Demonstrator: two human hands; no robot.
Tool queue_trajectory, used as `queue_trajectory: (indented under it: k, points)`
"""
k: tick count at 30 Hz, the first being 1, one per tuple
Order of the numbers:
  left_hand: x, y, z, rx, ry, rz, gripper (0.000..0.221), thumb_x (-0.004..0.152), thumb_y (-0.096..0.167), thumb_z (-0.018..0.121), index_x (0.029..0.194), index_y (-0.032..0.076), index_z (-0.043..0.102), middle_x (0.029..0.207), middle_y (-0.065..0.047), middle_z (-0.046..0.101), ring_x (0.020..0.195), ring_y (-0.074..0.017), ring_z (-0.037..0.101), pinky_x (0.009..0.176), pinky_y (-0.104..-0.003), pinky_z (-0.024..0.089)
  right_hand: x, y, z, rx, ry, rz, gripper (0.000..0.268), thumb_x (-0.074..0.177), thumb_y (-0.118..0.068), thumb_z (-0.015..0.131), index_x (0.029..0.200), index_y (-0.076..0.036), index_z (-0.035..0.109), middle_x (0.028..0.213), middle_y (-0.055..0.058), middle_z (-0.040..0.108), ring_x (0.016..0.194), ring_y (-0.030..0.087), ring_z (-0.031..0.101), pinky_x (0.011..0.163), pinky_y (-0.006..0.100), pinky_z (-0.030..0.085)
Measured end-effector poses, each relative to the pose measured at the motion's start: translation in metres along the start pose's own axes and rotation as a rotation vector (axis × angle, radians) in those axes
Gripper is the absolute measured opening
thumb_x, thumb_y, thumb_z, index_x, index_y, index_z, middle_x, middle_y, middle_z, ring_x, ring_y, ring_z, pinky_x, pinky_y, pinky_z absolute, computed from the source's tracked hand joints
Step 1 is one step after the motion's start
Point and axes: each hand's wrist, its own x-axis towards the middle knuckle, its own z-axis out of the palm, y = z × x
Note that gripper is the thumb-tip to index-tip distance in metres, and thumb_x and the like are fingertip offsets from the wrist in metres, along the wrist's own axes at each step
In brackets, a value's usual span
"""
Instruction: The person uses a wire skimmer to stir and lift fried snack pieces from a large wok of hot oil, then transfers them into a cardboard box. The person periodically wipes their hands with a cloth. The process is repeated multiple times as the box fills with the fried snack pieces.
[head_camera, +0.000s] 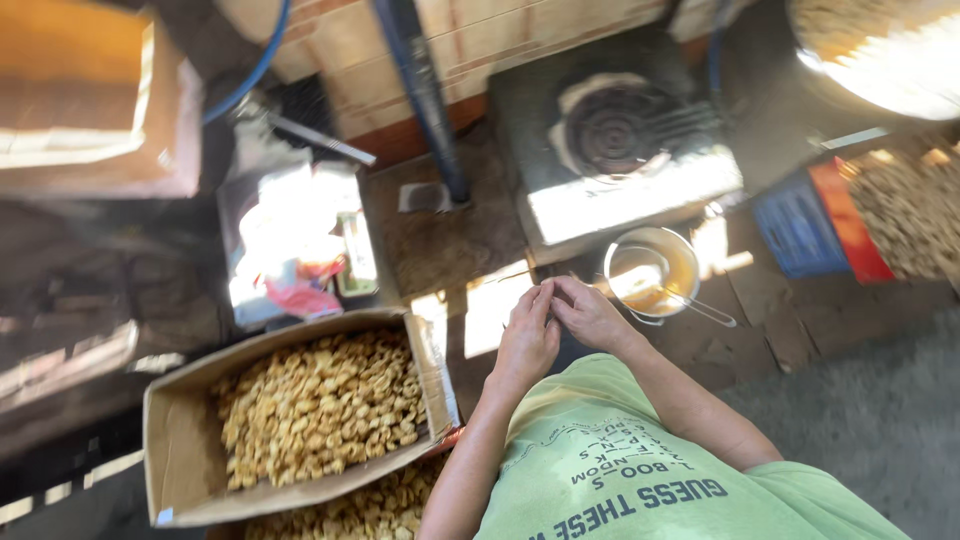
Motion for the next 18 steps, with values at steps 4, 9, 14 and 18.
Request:
queue_trajectory:
  k: [4, 9, 14, 18]
  points:
    - [-0.003, 0.024, 0.039, -0.005, -0.155, 0.114, 0.063, 0.089, 0.008, 0.063, 0.15, 0.0, 0.045, 0.145, -0.023, 0.052, 0.13, -0.0412, 0.054, 0.109, -0.045, 0.046, -0.054, 0.008, -0.033, -0.08, 0.125, 0.164, 0.026, 0.099, -0.017, 0.058, 0.121, -0.003, 0.063, 0.1, 0.014, 0.073, 0.089, 0.023, 0.07, 0.082, 0.036, 0.057]
    - [-0.003, 0.05, 0.092, 0.064, -0.313, 0.19, 0.066, 0.086, 0.008, 0.064, 0.149, 0.001, 0.045, 0.145, -0.025, 0.05, 0.129, -0.0434, 0.052, 0.108, -0.046, 0.045, -0.108, 0.021, -0.068, -0.086, 0.287, 0.165, 0.028, 0.096, -0.018, 0.058, 0.12, -0.003, 0.061, 0.104, 0.015, 0.072, 0.092, 0.026, 0.073, 0.083, 0.038, 0.057]
    - [-0.004, 0.09, 0.161, 0.073, -0.438, 0.324, 0.066, 0.086, 0.008, 0.064, 0.149, 0.001, 0.045, 0.145, -0.026, 0.051, 0.13, -0.0443, 0.052, 0.109, -0.047, 0.044, -0.176, 0.046, -0.12, -0.156, 0.413, 0.237, 0.026, 0.097, -0.014, 0.058, 0.119, -0.003, 0.063, 0.106, 0.018, 0.073, 0.095, 0.03, 0.072, 0.083, 0.04, 0.056]
    - [-0.008, 0.143, 0.235, 0.098, -0.567, 0.385, 0.067, 0.084, 0.01, 0.066, 0.147, 0.004, 0.047, 0.143, -0.025, 0.051, 0.128, -0.0438, 0.053, 0.107, -0.048, 0.044, -0.243, 0.073, -0.174, -0.078, 0.571, 0.322, 0.029, 0.095, -0.014, 0.057, 0.122, -0.004, 0.061, 0.105, 0.016, 0.075, 0.095, 0.027, 0.076, 0.081, 0.039, 0.058]
